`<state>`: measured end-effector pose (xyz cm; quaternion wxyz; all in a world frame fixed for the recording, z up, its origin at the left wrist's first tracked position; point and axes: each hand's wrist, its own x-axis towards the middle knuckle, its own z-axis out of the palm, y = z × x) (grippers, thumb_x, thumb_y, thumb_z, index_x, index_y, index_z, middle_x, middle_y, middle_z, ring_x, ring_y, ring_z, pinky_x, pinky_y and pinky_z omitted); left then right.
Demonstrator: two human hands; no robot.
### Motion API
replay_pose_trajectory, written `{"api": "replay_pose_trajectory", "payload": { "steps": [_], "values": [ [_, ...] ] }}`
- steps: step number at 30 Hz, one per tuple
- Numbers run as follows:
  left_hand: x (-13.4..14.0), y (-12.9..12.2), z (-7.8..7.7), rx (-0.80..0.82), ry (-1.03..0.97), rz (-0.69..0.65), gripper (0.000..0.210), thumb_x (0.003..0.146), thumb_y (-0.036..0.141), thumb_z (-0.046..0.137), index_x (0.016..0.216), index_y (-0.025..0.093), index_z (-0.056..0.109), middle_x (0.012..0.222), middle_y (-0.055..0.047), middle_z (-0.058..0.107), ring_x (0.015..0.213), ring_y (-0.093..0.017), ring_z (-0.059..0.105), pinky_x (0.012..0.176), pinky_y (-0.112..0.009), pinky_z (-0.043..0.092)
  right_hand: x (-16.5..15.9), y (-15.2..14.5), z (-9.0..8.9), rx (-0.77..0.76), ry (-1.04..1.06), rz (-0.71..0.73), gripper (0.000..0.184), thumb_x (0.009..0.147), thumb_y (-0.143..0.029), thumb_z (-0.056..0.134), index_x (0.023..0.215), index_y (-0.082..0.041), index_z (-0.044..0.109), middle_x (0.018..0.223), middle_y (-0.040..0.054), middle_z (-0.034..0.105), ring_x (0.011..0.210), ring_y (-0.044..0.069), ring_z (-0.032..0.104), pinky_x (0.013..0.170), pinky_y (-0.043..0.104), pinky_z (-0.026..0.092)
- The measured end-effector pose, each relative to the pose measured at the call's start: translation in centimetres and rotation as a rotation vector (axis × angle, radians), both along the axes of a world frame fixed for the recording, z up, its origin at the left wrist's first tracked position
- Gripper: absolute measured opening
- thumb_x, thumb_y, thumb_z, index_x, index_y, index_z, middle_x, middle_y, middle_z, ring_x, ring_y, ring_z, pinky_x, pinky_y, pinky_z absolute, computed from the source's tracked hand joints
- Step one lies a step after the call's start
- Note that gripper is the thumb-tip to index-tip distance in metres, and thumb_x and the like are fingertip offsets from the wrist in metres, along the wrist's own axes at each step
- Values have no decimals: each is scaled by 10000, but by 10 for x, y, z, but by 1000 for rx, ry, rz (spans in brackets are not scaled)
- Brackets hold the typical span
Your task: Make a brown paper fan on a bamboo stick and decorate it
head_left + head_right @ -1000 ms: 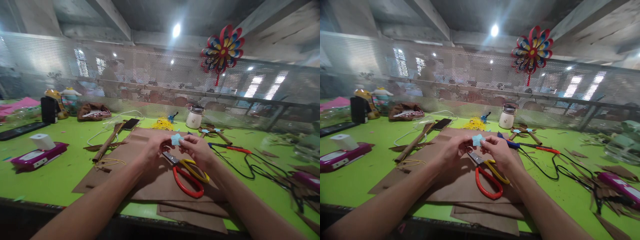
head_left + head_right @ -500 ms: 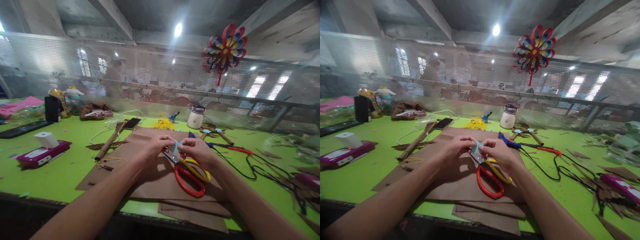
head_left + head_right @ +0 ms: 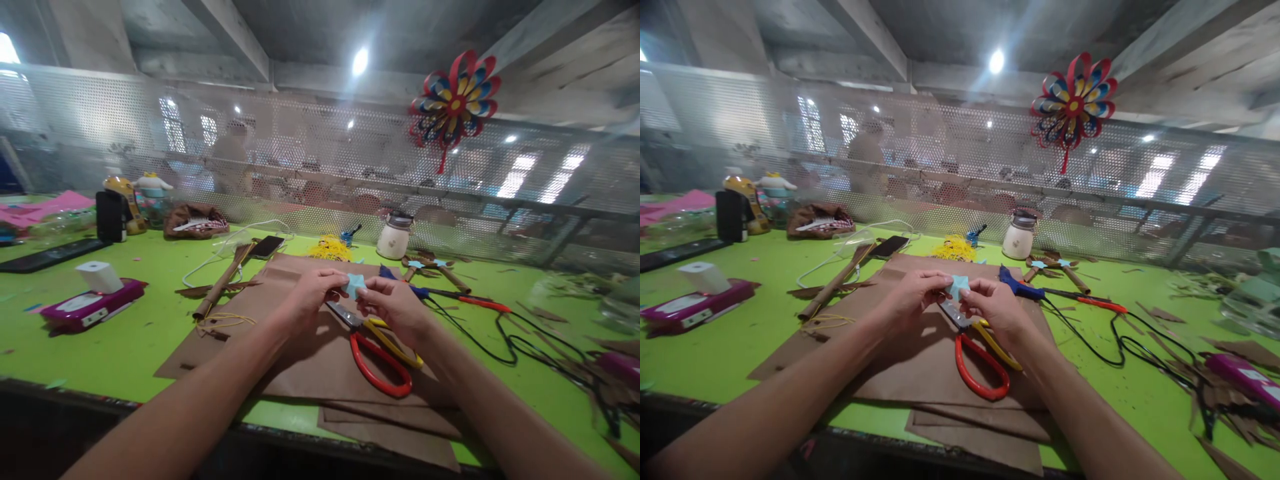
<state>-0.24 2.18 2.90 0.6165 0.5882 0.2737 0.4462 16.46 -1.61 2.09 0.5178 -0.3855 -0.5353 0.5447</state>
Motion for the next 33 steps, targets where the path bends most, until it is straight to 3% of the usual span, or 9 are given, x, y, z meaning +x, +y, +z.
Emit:
{"api": "replay_pose_trajectory", "payload": {
  "steps": [5, 11, 17, 23, 28, 33],
  "values": [
    [1, -1, -1, -31, -23, -1, 126, 696, 251, 613, 636, 140, 620, 650, -31, 554, 602, -121, 469, 582, -258, 335, 0, 1, 0, 13, 36, -46, 260, 628, -349, 779, 742, -149, 658, 682, 6, 622, 575, 95, 536, 593, 251, 431],
    [1, 1, -6, -100, -73, -51, 305, 797, 427, 528, 718, 150, 628, 734, -53, 586, 630, -135, 491, 625, -283, 381, 2, 1, 1, 2, -8, -39, 279, 611, -372, 783, 722, -149, 656, 640, 5, 607, 548, 97, 527, 552, 245, 433],
    [2, 3, -3, -42, 63, -20, 142, 692, 273, 670, 676, 141, 621, 671, -24, 541, 567, -95, 427, 569, -255, 333, 4, 2, 0, -14, -14, -1, 284, 631, -384, 774, 749, -150, 665, 637, 5, 607, 562, 95, 527, 560, 242, 429],
    [3, 2, -4, -19, 49, 36, 114, 687, 254, 662, 673, 148, 624, 681, -30, 555, 584, -101, 448, 581, -263, 345, 2, 3, -1, -31, -12, -14, 334, 655, -459, 741, 734, -146, 657, 644, 15, 617, 574, 107, 546, 574, 254, 432],
    [3, 0, -5, -10, 79, 16, 106, 707, 259, 623, 667, 163, 606, 663, -34, 554, 576, -116, 449, 558, -273, 351, -2, -2, -2, -16, -20, -49, 314, 615, -417, 778, 738, -152, 666, 663, 12, 612, 582, 112, 549, 592, 259, 448],
    [2, 0, -4, 91, 126, 83, 191, 767, 280, 555, 617, 163, 555, 618, -12, 515, 568, -117, 452, 543, -266, 335, 4, 0, -8, -16, -61, -105, 333, 608, -428, 782, 753, -153, 664, 676, 25, 595, 591, 130, 539, 593, 280, 453]
  ]
}}
